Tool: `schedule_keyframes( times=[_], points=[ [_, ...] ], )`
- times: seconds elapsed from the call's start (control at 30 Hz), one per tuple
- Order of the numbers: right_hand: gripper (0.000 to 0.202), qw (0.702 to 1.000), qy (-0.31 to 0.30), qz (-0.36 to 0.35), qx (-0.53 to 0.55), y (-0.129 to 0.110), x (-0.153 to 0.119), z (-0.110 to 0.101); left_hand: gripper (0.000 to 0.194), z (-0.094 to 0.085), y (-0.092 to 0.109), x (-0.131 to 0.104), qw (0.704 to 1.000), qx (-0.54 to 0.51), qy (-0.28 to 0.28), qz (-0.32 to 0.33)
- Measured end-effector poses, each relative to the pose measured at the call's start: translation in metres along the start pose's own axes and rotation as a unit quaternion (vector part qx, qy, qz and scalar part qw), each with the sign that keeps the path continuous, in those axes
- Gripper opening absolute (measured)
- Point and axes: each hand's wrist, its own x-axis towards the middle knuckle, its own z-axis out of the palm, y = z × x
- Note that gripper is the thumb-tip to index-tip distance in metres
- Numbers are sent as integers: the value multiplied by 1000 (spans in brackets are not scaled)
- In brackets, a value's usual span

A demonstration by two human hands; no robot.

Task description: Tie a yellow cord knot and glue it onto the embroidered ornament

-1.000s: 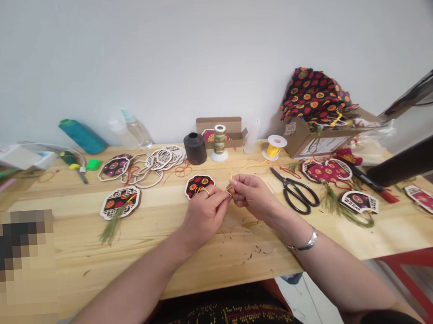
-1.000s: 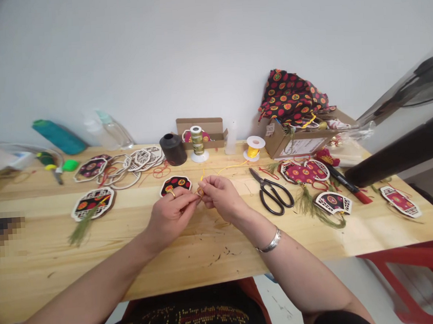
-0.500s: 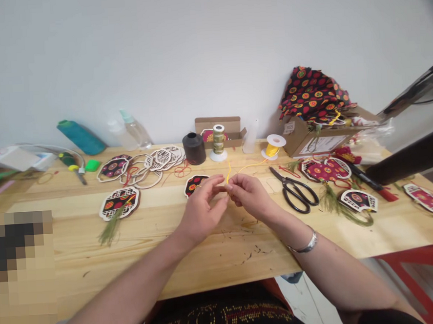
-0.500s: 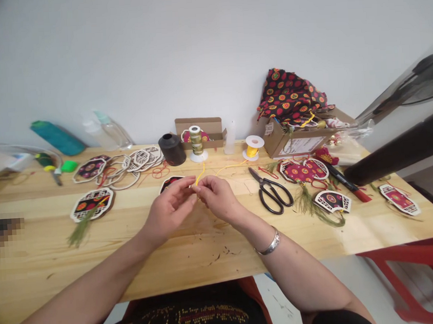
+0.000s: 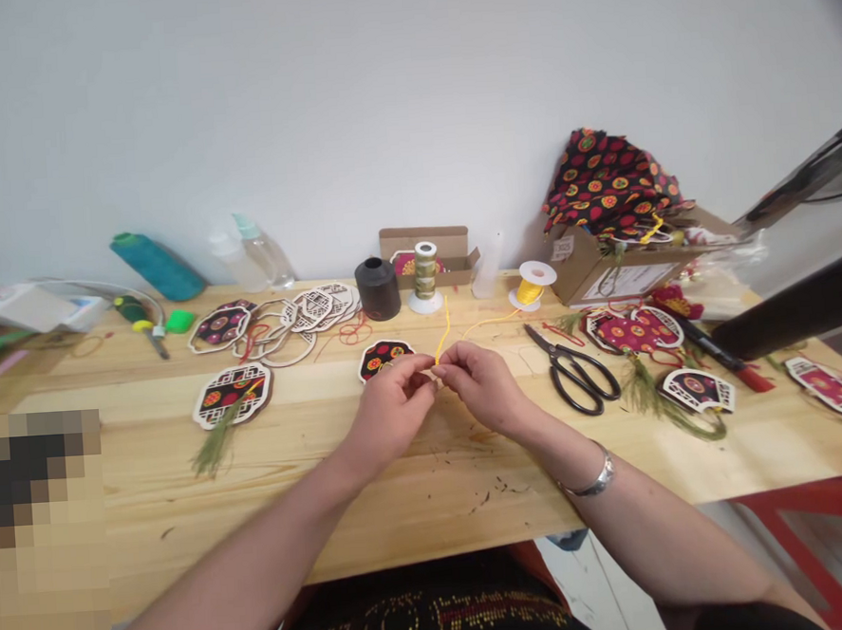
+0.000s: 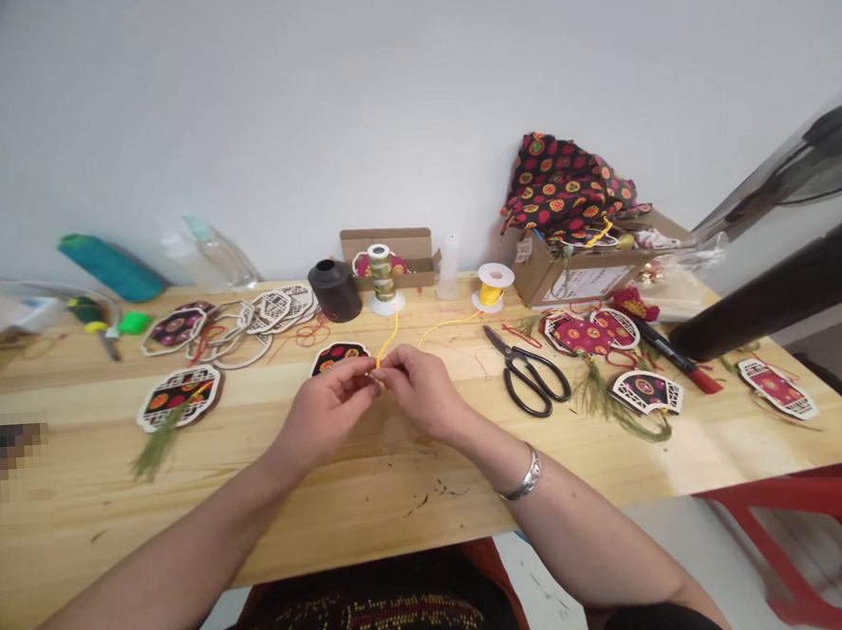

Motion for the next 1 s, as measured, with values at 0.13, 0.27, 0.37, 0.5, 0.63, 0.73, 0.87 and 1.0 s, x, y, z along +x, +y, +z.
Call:
schedule_keyframes(
  times=[0.13,0.27,0.37,0.5,0.63,0.73,0.87,1.0],
  points=[
    [14,1000,-2,0,-14,1,0,0,16,-4,5,0,999,50,-4,19],
    [12,1000,0,-5,-15,1,0,0,13,-5,9,1,998,60,-4,25],
    [13,1000,-6,-5,-10,1,0,0,12,-4,8,0,999,35,-17,9],
    [13,1000,-6,-8,-16,2,-1,1,15,-4,8,-1,996,-22,-54,-72],
    [13,1000,-12,1,4,0,-1,0,16,-5,14,0,988,-83,-62,-119],
    [15,1000,-18,-1,14,-1,0,-1,15,-6,19,1,981,-116,-69,-137],
    [18,999,-18,19,33,-2,1,-2,14,-7,21,1,979,-131,-53,-149],
    [19,993,-31,56,96,-5,1,-2,15,-10,18,0,974,-152,-43,-163]
  ],
)
